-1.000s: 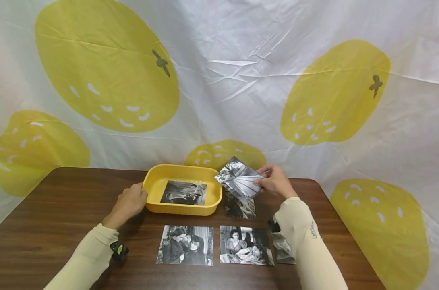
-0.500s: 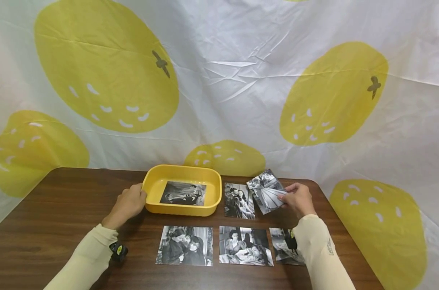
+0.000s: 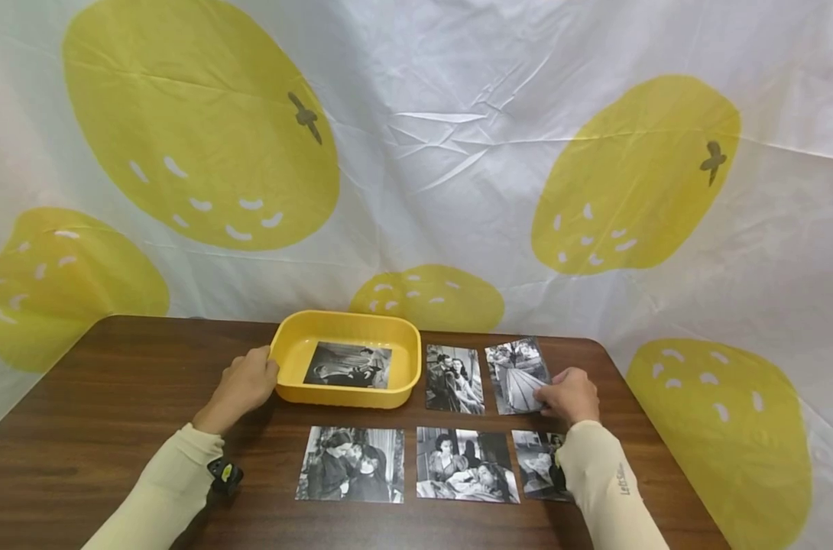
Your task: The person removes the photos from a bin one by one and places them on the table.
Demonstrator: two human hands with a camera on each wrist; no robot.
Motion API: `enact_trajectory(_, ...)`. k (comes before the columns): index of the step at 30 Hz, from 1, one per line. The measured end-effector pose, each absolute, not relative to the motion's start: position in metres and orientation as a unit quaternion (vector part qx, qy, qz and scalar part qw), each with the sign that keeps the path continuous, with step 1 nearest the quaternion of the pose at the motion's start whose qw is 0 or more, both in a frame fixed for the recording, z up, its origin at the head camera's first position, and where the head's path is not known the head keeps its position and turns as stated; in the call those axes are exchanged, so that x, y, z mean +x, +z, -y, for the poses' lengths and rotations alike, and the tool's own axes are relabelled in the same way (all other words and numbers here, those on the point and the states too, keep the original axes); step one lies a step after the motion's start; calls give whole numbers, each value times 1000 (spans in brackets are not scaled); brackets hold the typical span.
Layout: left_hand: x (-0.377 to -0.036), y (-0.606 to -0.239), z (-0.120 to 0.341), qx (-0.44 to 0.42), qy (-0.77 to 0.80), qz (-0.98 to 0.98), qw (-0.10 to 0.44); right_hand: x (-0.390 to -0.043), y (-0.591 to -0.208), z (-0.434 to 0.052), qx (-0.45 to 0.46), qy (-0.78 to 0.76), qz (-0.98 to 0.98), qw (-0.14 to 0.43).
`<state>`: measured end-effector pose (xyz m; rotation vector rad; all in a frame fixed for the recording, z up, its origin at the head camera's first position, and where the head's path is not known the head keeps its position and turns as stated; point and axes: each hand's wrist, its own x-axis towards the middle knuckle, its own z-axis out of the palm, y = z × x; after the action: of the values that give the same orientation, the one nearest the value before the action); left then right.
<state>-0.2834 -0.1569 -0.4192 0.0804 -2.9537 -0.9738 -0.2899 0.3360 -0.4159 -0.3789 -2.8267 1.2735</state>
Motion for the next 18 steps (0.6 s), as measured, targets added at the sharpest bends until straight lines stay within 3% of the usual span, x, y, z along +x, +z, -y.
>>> enact_trajectory(7,-285,-419,158,29,-312,950,15,-288,-415,-334,-119,279,953,-12)
enact_trajectory(18,-281,-418,157,22,-324,945,26,-291,-413,-335,-132,219,966,-40)
